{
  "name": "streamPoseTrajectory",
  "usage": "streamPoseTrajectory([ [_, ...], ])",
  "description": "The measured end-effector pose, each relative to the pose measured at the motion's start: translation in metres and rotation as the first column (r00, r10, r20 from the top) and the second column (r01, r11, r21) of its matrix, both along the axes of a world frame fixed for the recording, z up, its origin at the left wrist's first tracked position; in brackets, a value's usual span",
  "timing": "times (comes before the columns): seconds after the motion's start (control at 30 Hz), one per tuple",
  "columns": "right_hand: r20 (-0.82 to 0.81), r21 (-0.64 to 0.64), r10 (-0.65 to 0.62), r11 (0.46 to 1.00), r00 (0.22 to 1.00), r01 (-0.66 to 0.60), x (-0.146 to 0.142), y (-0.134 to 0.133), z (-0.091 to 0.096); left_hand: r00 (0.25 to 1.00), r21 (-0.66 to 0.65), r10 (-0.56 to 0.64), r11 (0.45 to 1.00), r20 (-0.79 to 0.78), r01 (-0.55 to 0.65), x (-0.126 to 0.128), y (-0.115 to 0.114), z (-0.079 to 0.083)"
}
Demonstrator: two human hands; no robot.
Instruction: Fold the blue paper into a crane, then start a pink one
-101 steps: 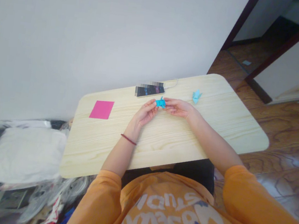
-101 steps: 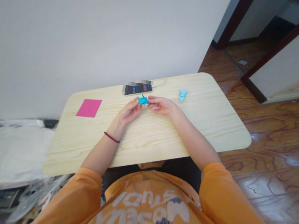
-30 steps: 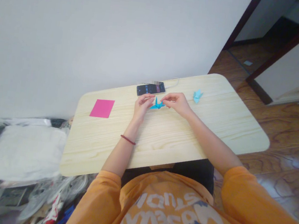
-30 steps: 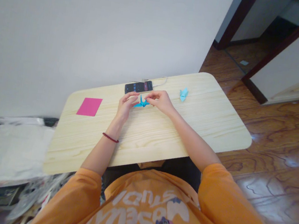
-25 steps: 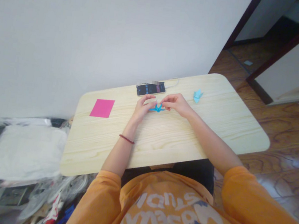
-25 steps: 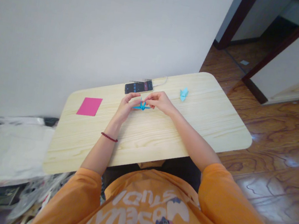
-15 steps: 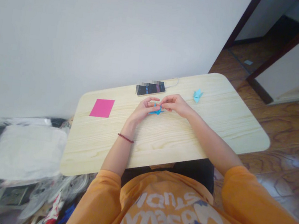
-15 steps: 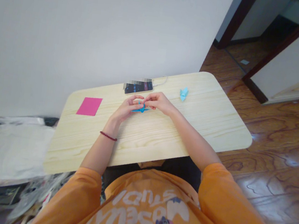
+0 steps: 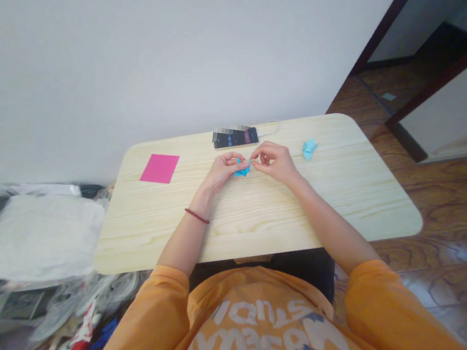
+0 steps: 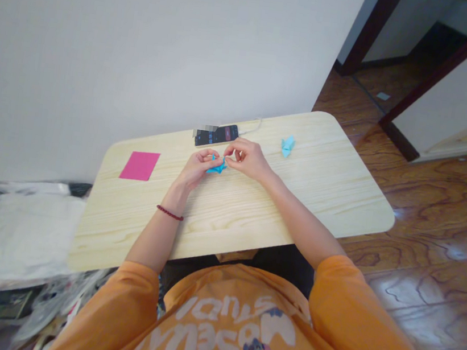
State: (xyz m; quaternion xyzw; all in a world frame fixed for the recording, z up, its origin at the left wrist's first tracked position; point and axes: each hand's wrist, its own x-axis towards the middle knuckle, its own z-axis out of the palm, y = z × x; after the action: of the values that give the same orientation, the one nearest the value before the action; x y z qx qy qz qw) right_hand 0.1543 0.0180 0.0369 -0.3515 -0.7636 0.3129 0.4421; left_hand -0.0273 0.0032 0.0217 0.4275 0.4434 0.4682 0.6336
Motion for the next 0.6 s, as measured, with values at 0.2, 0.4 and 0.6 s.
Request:
streamPoseTrajectory([
  [0.2,0.125,0.165,-0.016,0.986,0.992,-0.005,0.0030,0.0014,-0.0035,0.997,0.038,0.070,0.997,-0.017,-0.070,0.0032,-0.0010,0.0000],
  [0.4,0.228,0.258,-0.037,0.966,0.973,-0.024,0.0045,-0.0001,-0.0049,0.992,0.097,0.099,0.991,-0.073,-0.092,0.0050,-0.0027,0.0016],
  [0.6,0.224,0.295,-0.080,0.955,0.971,0.011,0.0023,-0.0019,-0.0050,0.984,0.155,0.173,0.974,-0.043,-0.164,0.0089,-0.0037,0.0009],
])
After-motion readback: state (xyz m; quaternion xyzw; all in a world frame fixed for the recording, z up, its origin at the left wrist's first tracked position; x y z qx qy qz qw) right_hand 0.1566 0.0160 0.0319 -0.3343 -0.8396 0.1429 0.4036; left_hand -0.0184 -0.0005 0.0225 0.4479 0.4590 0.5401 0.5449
